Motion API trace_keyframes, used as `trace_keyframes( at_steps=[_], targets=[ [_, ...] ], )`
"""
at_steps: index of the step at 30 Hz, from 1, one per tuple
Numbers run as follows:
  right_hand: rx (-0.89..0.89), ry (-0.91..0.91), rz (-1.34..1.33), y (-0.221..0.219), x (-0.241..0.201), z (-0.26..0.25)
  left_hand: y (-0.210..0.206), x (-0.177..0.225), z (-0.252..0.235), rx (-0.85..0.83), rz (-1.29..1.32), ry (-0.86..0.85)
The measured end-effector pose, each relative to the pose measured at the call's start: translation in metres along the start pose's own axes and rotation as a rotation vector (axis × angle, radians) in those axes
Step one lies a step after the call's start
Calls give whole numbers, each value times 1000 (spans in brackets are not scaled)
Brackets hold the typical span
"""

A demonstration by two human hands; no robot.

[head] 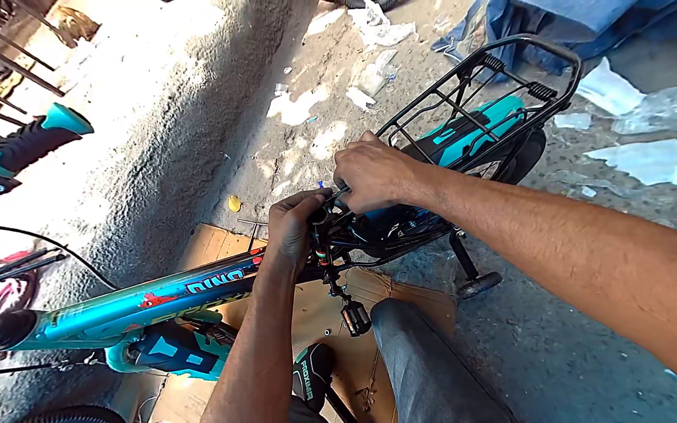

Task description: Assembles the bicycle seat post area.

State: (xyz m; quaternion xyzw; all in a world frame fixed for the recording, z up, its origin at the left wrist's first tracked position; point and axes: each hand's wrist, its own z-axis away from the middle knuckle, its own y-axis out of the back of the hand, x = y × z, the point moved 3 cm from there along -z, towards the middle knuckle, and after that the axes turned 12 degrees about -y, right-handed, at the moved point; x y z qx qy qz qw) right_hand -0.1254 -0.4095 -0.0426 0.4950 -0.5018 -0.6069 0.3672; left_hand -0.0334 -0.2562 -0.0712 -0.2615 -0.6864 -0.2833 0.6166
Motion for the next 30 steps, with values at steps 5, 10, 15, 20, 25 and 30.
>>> trace_keyframes(
  at_steps=[5,10,15,20,25,30],
  targets=[
    [8,24,8,0,0,1,1,3,15,-147,-312,-203],
    [5,162,92,8,-2,13,14,9,21,-369,-482,-211],
    [205,307,386,16,-21,27,8,8,14,-415,-681,-324],
    [79,304,596,11,-40,17,4,0,20,-270,-744,-397],
    [-114,353,611,17,-47,10,1,-5,20,-183,-693,-403],
    [-167,320,618,21,-48,8,-3,-5,20,-152,-692,-365]
  ],
)
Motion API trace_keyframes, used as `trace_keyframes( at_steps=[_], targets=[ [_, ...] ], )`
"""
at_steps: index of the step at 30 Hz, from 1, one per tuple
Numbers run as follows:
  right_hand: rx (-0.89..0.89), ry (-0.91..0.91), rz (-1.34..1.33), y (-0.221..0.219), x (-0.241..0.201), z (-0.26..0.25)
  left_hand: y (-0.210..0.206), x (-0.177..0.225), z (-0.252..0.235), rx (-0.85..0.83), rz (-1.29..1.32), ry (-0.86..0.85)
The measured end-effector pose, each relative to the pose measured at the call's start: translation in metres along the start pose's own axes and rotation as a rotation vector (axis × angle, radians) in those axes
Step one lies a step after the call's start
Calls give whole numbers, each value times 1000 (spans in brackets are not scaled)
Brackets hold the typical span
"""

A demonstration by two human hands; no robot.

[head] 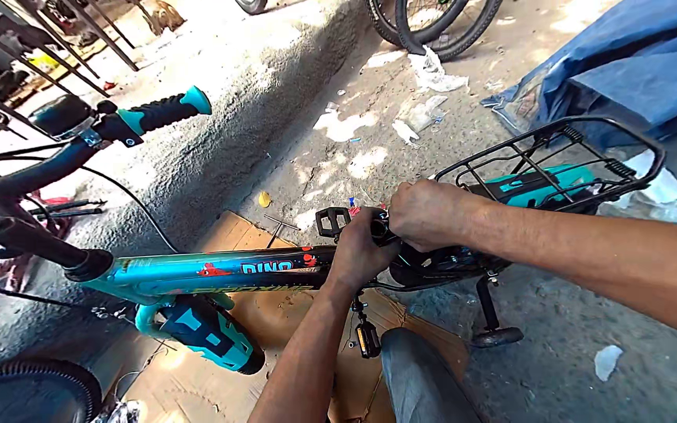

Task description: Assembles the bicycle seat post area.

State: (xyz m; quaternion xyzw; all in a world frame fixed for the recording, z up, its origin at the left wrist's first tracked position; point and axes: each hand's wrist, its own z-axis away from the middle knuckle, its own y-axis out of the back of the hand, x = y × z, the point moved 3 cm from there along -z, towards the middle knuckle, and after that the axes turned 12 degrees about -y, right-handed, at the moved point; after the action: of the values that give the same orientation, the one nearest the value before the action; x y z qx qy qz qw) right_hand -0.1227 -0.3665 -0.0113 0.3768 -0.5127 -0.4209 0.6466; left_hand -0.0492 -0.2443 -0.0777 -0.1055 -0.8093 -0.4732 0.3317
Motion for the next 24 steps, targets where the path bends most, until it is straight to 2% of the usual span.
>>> trace_keyframes(
  at_steps=[7,12,17,20,24],
  targets=[
    [199,-119,-181,-21,19,2,1,2,0,-15,11,-24],
    [156,-223,-169,-31,35,12,2,6,4,-14,-10,-34],
    [180,-281,-408,-30,29,21,-5,-2,-1,64,-19,-12],
    [286,-236,-353,-32,37,41,-3,-2,-1,59,-36,10],
    [231,-329,-305,-43,43,49,-4,1,-1,66,-43,19]
  ],
)
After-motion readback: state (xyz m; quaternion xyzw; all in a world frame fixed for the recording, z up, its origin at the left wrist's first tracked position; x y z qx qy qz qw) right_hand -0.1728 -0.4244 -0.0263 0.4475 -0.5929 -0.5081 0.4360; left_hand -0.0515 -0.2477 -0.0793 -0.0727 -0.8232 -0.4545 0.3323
